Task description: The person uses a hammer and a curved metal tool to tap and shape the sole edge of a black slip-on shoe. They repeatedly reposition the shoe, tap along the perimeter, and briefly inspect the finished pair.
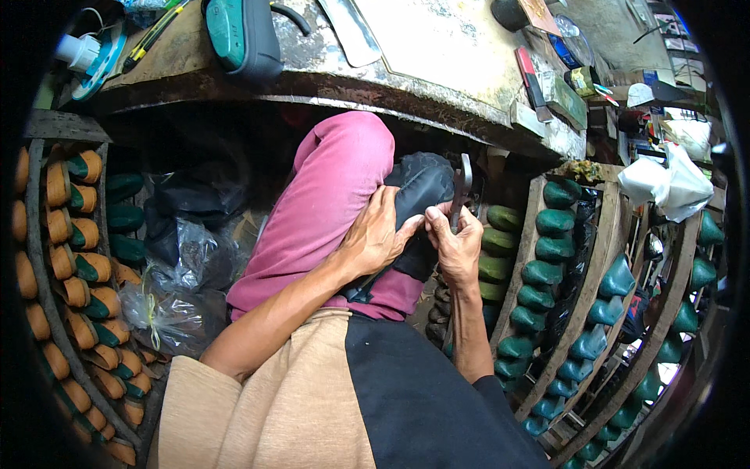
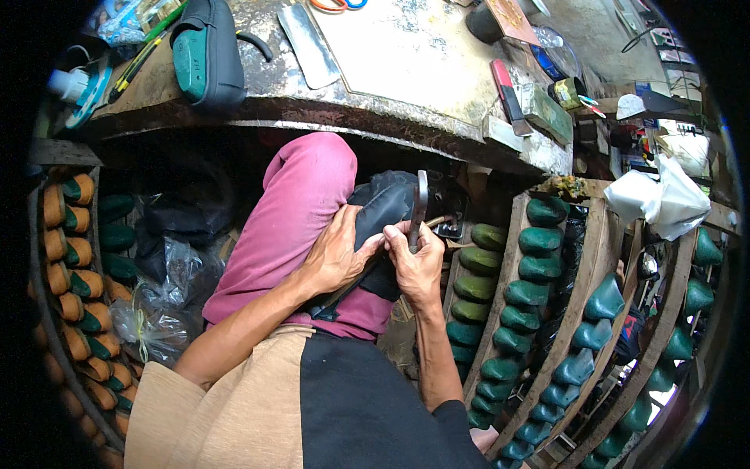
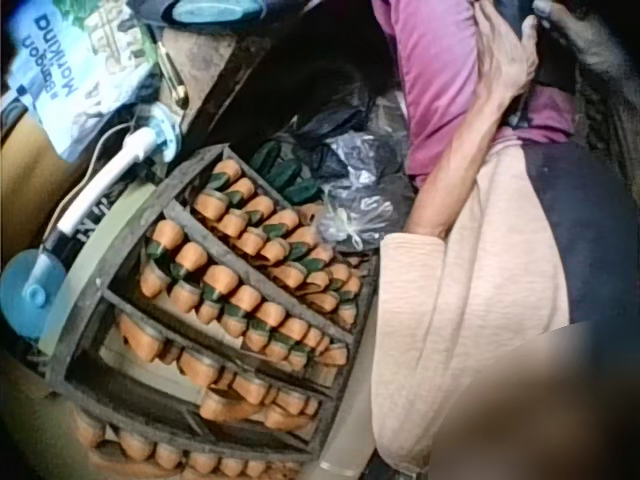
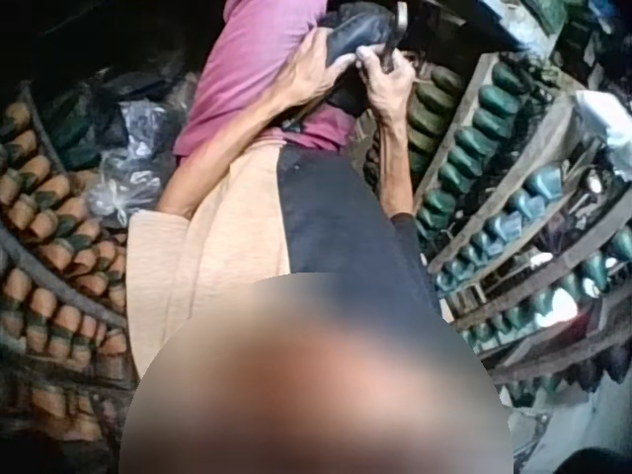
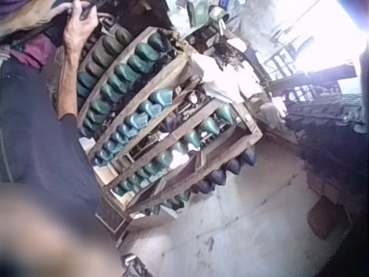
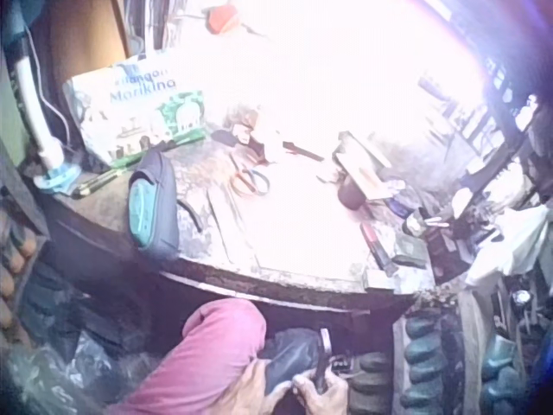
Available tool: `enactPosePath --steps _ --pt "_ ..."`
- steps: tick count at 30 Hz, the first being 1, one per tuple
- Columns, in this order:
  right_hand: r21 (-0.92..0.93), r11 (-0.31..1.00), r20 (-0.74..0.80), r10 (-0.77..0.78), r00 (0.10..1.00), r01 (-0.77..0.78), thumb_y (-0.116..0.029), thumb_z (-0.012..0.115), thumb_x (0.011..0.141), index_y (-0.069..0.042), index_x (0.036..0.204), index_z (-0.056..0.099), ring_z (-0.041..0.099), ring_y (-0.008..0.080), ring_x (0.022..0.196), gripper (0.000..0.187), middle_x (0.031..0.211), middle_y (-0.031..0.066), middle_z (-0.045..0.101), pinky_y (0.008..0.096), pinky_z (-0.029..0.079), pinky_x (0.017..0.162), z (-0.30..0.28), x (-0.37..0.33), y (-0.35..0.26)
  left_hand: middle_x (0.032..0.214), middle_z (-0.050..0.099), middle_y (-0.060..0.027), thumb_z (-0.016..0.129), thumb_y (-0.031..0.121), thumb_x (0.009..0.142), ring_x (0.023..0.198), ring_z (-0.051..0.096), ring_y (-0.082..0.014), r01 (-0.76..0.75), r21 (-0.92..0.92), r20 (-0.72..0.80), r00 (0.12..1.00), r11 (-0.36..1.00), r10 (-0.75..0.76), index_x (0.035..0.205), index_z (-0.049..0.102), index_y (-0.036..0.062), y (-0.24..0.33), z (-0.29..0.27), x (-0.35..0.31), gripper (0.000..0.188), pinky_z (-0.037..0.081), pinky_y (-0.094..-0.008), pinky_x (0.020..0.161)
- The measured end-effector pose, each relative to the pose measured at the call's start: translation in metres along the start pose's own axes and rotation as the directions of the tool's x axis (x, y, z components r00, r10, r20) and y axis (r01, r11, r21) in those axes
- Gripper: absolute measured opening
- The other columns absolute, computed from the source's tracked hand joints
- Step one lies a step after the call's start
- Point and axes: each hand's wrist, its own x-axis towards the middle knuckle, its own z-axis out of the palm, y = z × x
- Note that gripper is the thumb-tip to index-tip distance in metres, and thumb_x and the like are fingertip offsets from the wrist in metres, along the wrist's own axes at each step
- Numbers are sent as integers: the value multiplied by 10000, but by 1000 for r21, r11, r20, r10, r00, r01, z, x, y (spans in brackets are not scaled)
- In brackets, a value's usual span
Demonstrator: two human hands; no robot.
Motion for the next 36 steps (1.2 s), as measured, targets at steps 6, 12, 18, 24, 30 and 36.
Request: enactPosePath --steps 6,12,18,24,30,36 --pt "-106 994 6 -6 1000 7 -162 785 1107 15 1008 741 622 82 732 208 812 24 736 273 502 680 4 -6 4 1374 586 -372 780 272 1049 1286 628 -575 -28 38 23 999 999 27 1504 457 -97 1 11 -3 668 538 -583 1101" --pt "-271 962 36 33 999 -22 -183 805 1089 10 976 728 577 66 735 236 815 5 711 276 466 667 4 0 0 1421 542 -387 773 228 1028 1353 590 -565 -61 61 47 997 996 58 1523 425 -146 -1 8 -4 711 507 -571 1162" --pt "-338 941 90 63 994 -29 -163 798 1080 25 958 714 586 85 799 239 836 7 686 304 496 719 0 -1 -10 1433 537 -385 771 203 1010 1367 579 -559 -50 18 73 996 999 49 1531 416 -157 1 2 -3 726 495 -566 1183" --pt "-388 921 101 70 992 -26 -152 792 1074 30 971 715 582 95 792 222 831 15 675 314 495 718 2 1 -13 1449 530 -394 762 182 1004 1364 576 -574 -68 14 72 995 998 67 1538 405 -173 -1 3 -4 734 489 -569 1189" --pt "-466 884 72 -13 997 45 -150 795 1065 41 1001 715 567 101 766 217 834 19 679 328 496 702 12 1 -5 1424 531 -407 753 199 1022 1331 597 -590 -69 6 51 996 998 69 1504 404 -151 -8 7 -2 690 518 -584 1142" --pt "-119 988 162 114 980 -96 -293 627 1203 -11 1189 677 656 124 664 287 779 0 616 273 503 593 3 -16 -13 1417 571 -411 743 392 1090 1345 602 -596 -18 20 37 999 1000 18 1552 392 -113 -9 1 0 769 519 -593 1140"
